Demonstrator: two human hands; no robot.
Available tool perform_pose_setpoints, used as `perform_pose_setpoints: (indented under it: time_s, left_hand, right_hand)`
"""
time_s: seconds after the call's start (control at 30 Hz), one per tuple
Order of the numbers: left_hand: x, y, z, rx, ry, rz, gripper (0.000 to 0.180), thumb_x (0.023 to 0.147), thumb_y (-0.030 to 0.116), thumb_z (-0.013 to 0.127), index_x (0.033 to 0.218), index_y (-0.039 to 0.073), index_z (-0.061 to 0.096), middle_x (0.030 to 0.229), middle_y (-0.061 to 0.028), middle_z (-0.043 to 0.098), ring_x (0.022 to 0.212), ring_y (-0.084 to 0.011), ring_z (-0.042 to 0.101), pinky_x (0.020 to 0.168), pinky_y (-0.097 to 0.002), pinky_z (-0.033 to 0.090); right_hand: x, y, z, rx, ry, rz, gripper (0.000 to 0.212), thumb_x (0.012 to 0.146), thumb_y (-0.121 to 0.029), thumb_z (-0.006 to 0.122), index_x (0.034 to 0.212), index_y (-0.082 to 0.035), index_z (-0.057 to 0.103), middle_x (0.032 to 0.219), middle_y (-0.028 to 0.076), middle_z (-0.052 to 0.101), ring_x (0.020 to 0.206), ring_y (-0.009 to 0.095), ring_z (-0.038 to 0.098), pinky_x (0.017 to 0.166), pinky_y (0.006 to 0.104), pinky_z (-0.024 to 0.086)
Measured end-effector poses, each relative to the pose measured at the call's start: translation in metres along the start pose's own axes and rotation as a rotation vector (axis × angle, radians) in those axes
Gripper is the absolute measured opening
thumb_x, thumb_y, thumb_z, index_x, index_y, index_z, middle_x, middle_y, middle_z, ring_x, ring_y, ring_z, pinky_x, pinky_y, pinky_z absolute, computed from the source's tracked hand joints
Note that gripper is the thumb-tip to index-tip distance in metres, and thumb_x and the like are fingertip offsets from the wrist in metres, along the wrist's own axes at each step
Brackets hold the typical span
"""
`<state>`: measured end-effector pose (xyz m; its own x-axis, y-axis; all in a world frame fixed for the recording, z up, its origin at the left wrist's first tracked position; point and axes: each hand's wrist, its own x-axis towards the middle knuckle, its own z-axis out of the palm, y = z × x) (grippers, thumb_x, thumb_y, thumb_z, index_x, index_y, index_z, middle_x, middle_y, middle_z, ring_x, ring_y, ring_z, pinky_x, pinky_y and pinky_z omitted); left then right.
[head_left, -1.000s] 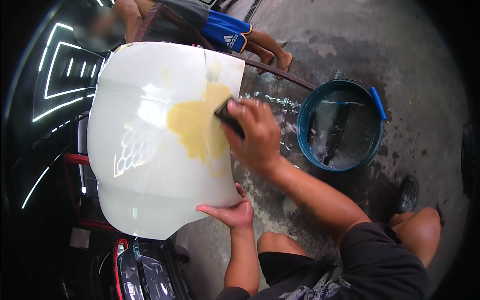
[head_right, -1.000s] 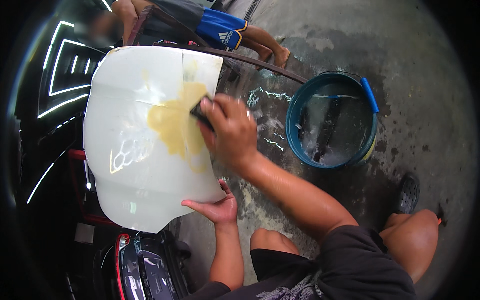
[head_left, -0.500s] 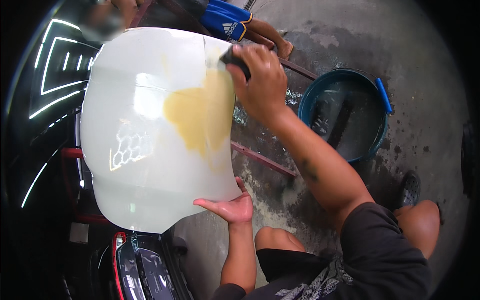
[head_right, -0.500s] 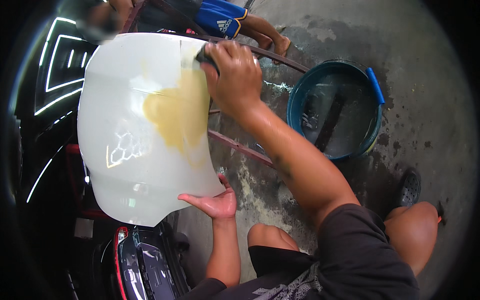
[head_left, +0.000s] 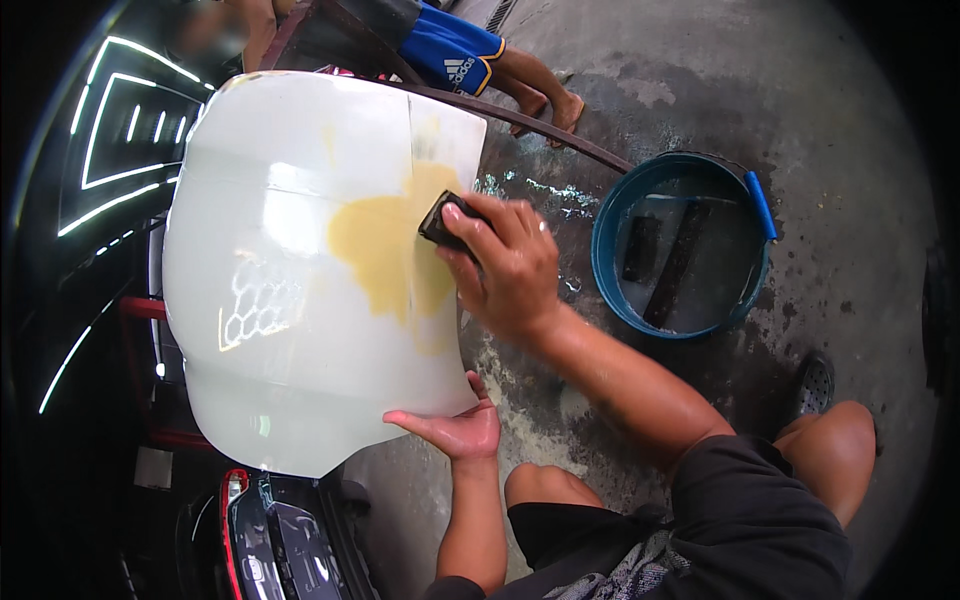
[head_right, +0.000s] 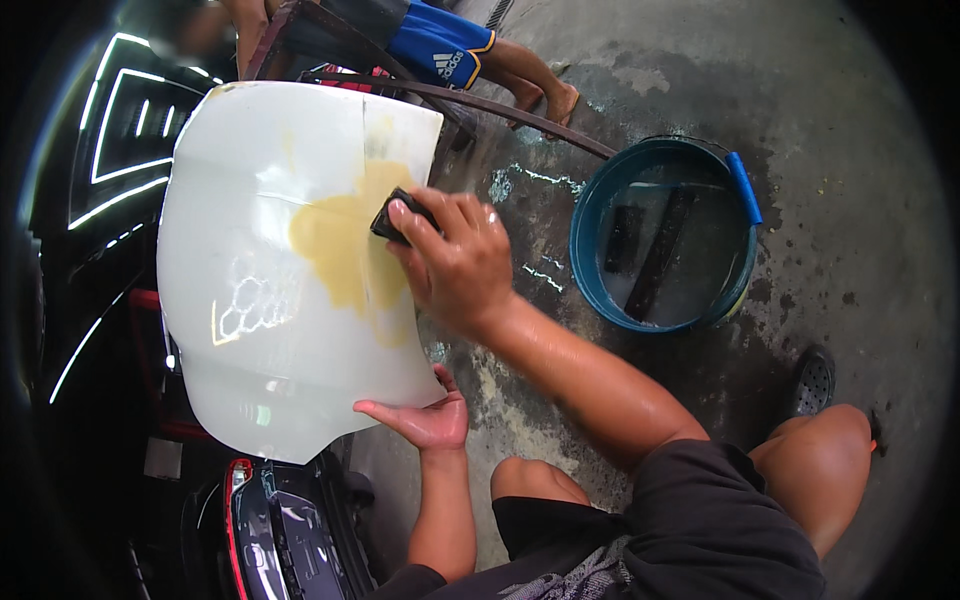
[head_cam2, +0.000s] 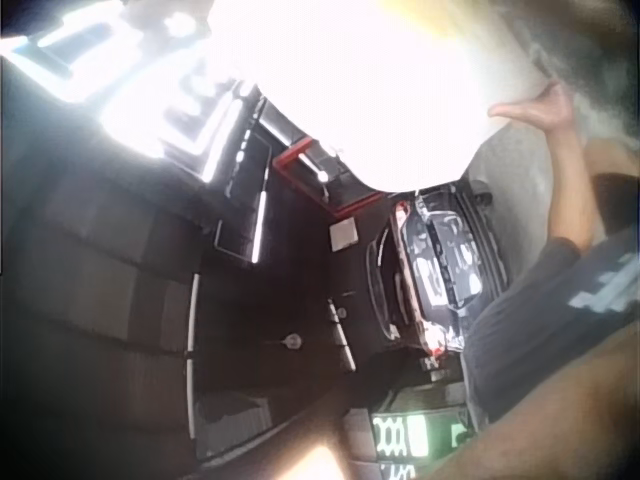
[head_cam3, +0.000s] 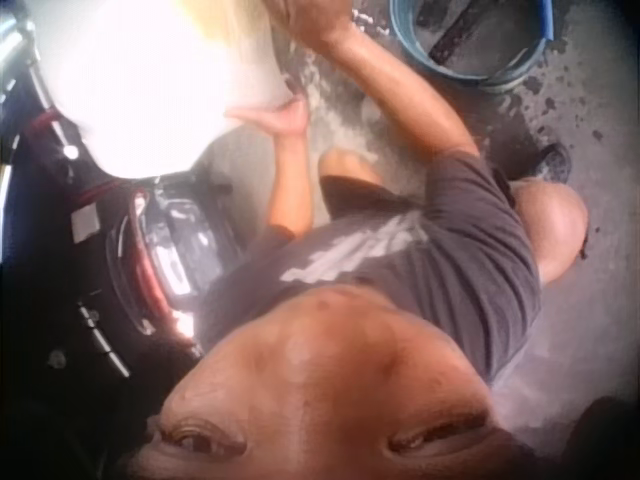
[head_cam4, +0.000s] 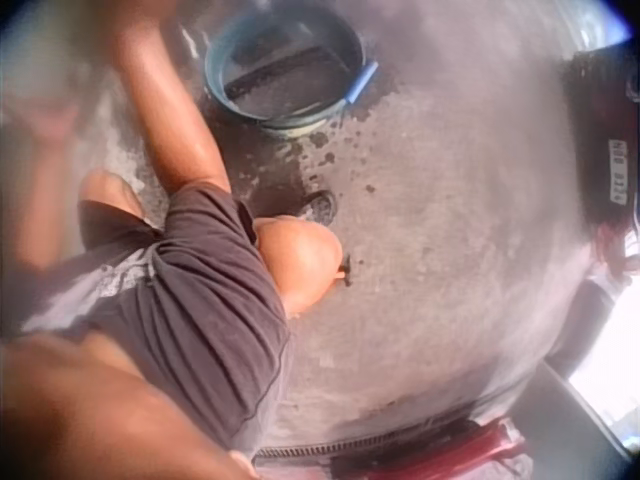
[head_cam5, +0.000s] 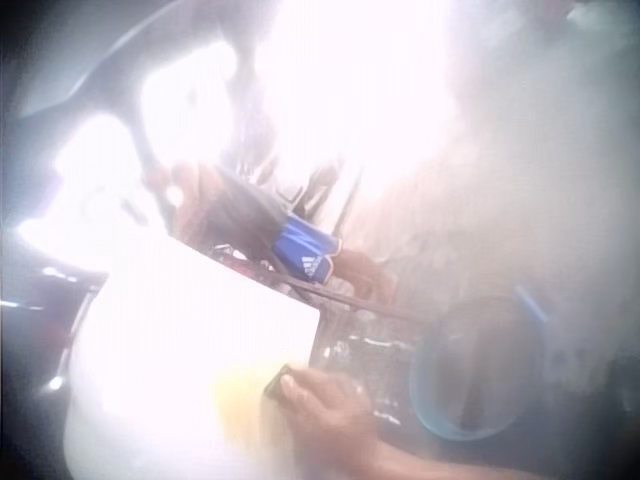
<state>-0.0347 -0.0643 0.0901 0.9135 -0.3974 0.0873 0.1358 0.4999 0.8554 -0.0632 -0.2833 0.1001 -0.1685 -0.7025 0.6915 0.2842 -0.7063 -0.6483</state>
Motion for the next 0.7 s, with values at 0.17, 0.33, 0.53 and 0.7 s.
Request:
perform_pose_setpoints:
  time_s: [0.17, 0.33, 0.53, 0.7]
  left_hand:
    - [-0.002, -0.009, -0.005, -0.078, 0.030, -0.067, 0.091, 0.091, 0.095, 0.053, 0.157, 0.034, 0.056, 0.149, 0.0121, 0.067, 0.124, -0.0137, 0.069, 0.095, -0.0437, 0.065]
    - [-0.007, -0.002, 0.004, 0.020, 0.044, 0.021, 0.086, 0.092, 0.093, 0.055, 0.153, 0.032, 0.060, 0.146, 0.0123, 0.068, 0.123, -0.0115, 0.067, 0.093, -0.0400, 0.064]
    - [0.001, -0.008, -0.003, -0.040, 0.098, -0.010, 0.086, 0.092, 0.093, 0.055, 0.154, 0.033, 0.059, 0.149, 0.0121, 0.067, 0.126, -0.0124, 0.066, 0.094, -0.0400, 0.064]
    - [0.006, -0.006, 0.000, -0.049, 0.010, -0.009, 0.086, 0.092, 0.093, 0.056, 0.154, 0.033, 0.060, 0.148, 0.0124, 0.067, 0.125, -0.0122, 0.067, 0.094, -0.0397, 0.063]
  right_hand:
    - [0.050, 0.049, 0.013, -0.129, 0.113, -0.016, 0.042, 0.085, -0.021, 0.088, 0.124, -0.014, 0.076, 0.122, 0.010, 0.073, 0.104, 0.034, 0.070, 0.085, 0.0469, 0.056]
    - [0.005, 0.020, 0.002, -0.010, 0.045, -0.103, 0.039, 0.087, -0.020, 0.086, 0.124, -0.013, 0.076, 0.121, 0.011, 0.072, 0.103, 0.035, 0.069, 0.085, 0.0479, 0.056]
    - [0.020, 0.034, 0.015, -0.065, 0.094, 0.056, 0.039, 0.087, -0.024, 0.086, 0.123, -0.014, 0.076, 0.119, 0.010, 0.073, 0.102, 0.034, 0.069, 0.084, 0.0491, 0.054]
    - [0.016, 0.042, 0.009, -0.048, 0.083, -0.069, 0.037, 0.088, -0.022, 0.086, 0.122, -0.015, 0.076, 0.121, 0.008, 0.073, 0.103, 0.033, 0.070, 0.085, 0.0484, 0.054]
